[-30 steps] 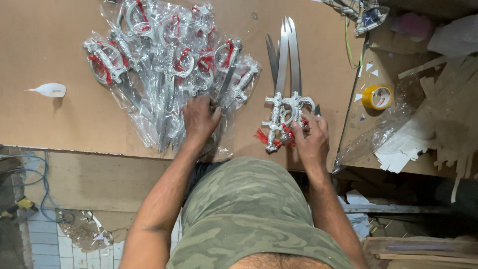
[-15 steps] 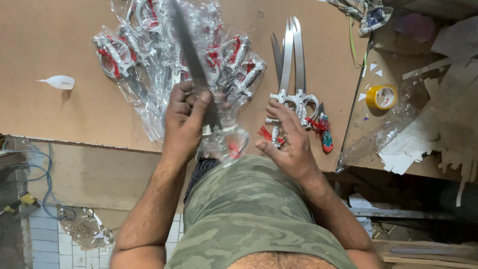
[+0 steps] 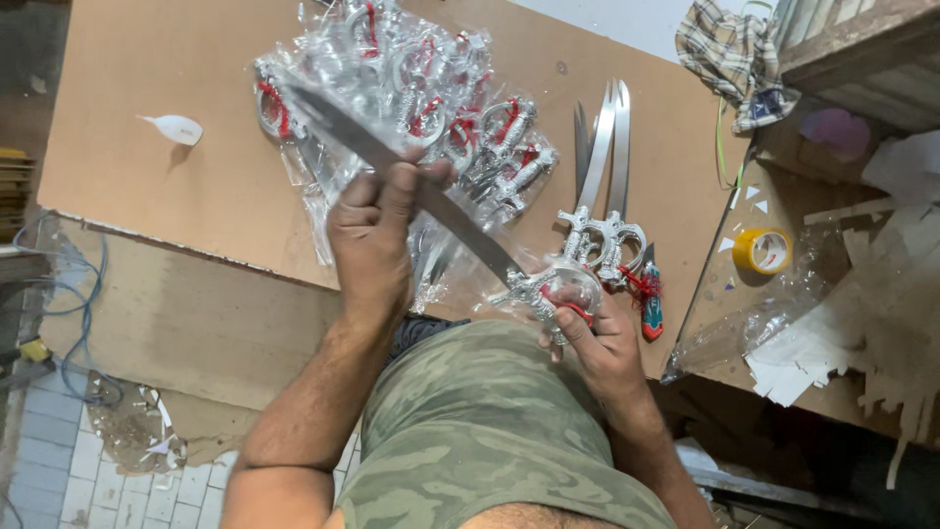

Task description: The person wraps decorative silver swords with red tassels in clear plastic film at a workbench. They take each sword, wind plastic wrap around the blade and hilt, and set the wrapped sword back on the table with the others.

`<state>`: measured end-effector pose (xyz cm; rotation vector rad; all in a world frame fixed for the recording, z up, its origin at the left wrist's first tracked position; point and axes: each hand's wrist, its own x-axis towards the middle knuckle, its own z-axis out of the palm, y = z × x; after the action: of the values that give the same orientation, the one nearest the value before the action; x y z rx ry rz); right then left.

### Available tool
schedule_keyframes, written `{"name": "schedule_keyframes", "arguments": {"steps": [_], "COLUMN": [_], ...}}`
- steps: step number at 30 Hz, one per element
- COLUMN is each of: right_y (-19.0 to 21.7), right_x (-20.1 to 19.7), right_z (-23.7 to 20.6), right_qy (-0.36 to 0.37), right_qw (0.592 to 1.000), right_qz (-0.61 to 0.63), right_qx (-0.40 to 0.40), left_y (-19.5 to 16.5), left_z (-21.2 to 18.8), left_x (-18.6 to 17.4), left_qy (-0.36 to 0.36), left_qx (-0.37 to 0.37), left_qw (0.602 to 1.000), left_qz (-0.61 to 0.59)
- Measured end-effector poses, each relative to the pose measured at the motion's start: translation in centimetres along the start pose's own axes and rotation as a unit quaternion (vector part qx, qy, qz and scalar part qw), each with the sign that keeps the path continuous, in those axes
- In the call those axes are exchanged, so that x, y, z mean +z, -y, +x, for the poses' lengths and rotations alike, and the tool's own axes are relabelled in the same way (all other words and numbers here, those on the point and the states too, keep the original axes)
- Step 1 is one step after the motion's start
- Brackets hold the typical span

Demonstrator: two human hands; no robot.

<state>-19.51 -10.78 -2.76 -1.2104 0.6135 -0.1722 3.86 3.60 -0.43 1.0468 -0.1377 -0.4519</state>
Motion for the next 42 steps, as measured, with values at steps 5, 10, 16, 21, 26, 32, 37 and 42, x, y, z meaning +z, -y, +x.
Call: {"name": "schedule_keyframes", "arguments": {"steps": [5, 10, 16, 21, 26, 32, 37, 42], "right_y": [0.0, 0.0, -1.0, -1.2, -0.3, 0.1, -0.8, -0.4], "right_x": [0.5, -0.6, -2.0, -1.6, -1.5, -2.8, -3.9, -5.1], "right_z": [-0.2, -0.5, -1.6, -1.3, -1.1, -1.3, -1.9, -2.9], "right_qy": [-0.037, -0.062, -0.058, -0.048, -0.067, -0.015, -0.092, -0.054], "right_qw": [0.996, 0.992, 0.996, 0.995, 0.995, 0.998, 0.996, 0.998], "right_qz": [0.066, 0.091, 0.054, 0.073, 0.066, 0.057, -0.012, -0.010], "right_qx": [-0.043, -0.068, -0.042, -0.040, -0.037, -0.022, 0.011, -0.028], "left_y": [2.7, 3.2, -0.4, -0.3, 3.9, 5.4, 3.8, 2.7], "left_z": [-3.4, -4.2, 0.8, 0.3, -4.2, -3.9, -3.0, -3.5], "left_x": [2.1, 2.0, -1.0, -0.1, 1.8, 1.1, 1.0, 1.6], "left_qy": [0.175, 0.271, 0.032, 0.014, 0.197, 0.121, 0.002, 0.005], "left_qx": [-0.109, -0.120, 0.010, -0.029, -0.138, -0.235, -0.164, -0.160], "left_qw": [0.961, 0.925, 0.997, 0.999, 0.967, 0.962, 0.986, 0.986], "left_qz": [0.187, 0.236, -0.066, -0.013, 0.086, 0.065, 0.013, 0.048]}}
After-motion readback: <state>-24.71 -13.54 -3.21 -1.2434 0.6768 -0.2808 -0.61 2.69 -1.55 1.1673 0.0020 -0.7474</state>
